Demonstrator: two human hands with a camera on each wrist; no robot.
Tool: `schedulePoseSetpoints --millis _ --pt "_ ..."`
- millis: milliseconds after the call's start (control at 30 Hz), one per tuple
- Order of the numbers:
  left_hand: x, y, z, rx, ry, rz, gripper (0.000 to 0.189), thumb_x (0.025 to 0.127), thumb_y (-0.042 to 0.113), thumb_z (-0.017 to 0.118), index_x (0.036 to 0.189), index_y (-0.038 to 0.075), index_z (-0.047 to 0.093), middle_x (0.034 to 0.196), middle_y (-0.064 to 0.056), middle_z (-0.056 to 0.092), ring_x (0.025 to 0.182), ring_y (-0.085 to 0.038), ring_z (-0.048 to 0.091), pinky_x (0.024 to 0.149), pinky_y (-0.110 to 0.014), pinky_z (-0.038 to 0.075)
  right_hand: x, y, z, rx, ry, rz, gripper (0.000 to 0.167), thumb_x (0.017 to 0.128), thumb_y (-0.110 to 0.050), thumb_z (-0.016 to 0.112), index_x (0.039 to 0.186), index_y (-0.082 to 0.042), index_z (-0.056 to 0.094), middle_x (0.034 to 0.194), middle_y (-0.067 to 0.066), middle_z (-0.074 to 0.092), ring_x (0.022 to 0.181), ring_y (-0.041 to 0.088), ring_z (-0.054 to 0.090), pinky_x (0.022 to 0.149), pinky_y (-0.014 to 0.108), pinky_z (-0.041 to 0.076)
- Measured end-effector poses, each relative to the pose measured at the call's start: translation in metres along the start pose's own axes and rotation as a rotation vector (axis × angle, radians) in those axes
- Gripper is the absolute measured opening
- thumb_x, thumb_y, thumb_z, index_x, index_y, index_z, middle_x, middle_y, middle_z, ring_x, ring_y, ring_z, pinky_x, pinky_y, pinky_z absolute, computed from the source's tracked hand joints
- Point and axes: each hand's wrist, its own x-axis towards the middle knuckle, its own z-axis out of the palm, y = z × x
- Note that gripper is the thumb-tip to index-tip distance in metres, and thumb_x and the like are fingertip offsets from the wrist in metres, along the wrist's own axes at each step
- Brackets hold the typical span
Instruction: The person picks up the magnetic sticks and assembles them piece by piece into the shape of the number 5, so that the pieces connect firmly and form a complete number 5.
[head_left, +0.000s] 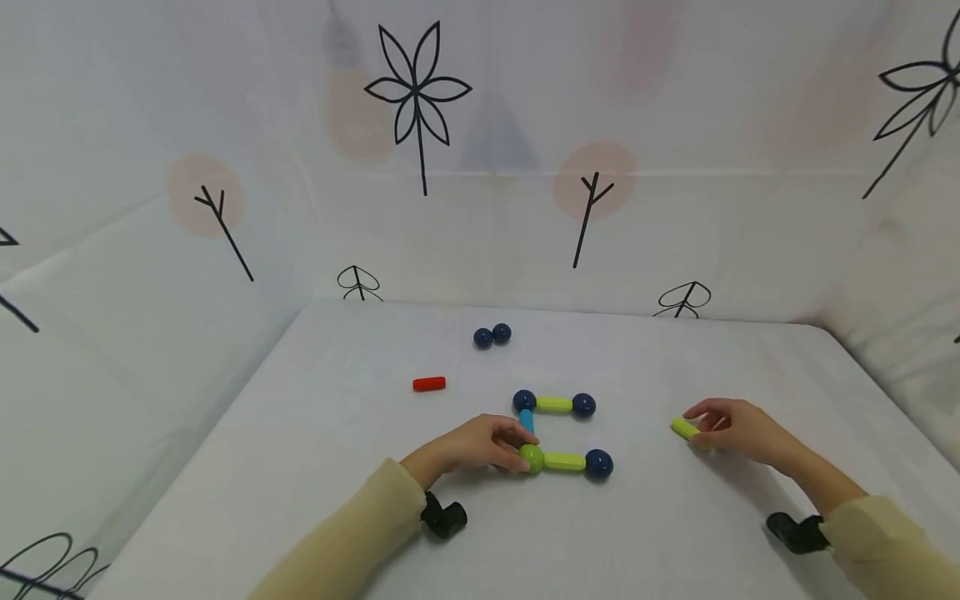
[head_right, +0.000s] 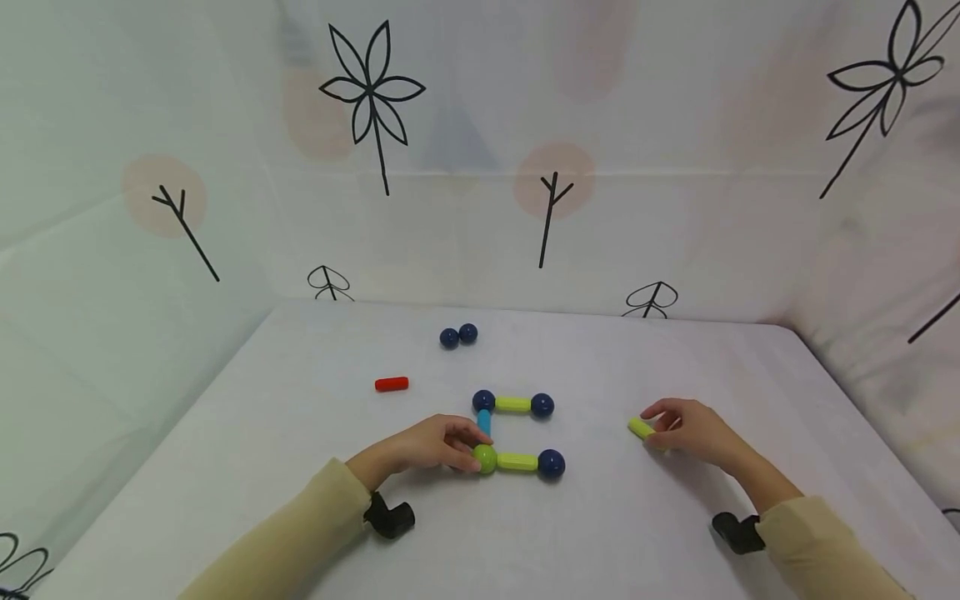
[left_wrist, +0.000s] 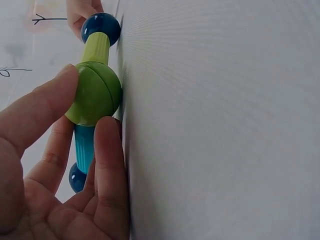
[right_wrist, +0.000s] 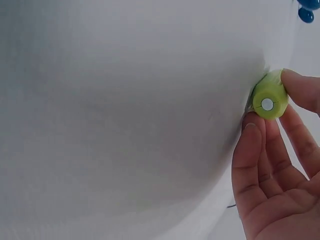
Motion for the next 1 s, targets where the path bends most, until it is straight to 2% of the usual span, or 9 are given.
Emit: schedulePoseSetpoints --millis 267,633,1000 --pt "0.000 0.000 0.000 -0.003 0.003 -0.002 0.030 0.081 0.013 0.073 0.110 0.018 0.067 0.102 0.005 0.064 0.097 -0.010 0.058 0.080 -0.027 0.049 -0.006 -0.015 0.012 0.081 -0.043 -0.019 0.034 0.082 -0.008 0.067 0.113 0.004 0.059 0.084 0.006 0.056 0.075 0.020 0.052 0.057 0.027 0.048" --pt "-0.001 0.000 0.000 -0.023 0.010 -0.010 0.030 0.081 0.011 0.073 0.109 0.017 0.067 0.102 0.004 0.064 0.097 -0.011 0.058 0.079 -0.028 0.049 -0.009 -0.034 0.031 0.240 -0.161 -0.033 0.039 0.083 -0.007 0.064 0.119 0.004 0.055 0.082 0.008 0.054 0.076 0.023 0.051 0.059 0.029 0.050" --pt "0.001 -0.001 0.000 -0.030 0.016 -0.014 0.030 0.081 0.012 0.073 0.109 0.017 0.067 0.103 0.004 0.064 0.097 -0.011 0.058 0.078 -0.029 0.050 -0.015 -0.052 0.042 0.339 -0.232 -0.021 0.036 0.082 -0.006 0.062 0.115 0.003 0.051 0.080 0.008 0.054 0.075 0.023 0.054 0.061 0.032 0.052"
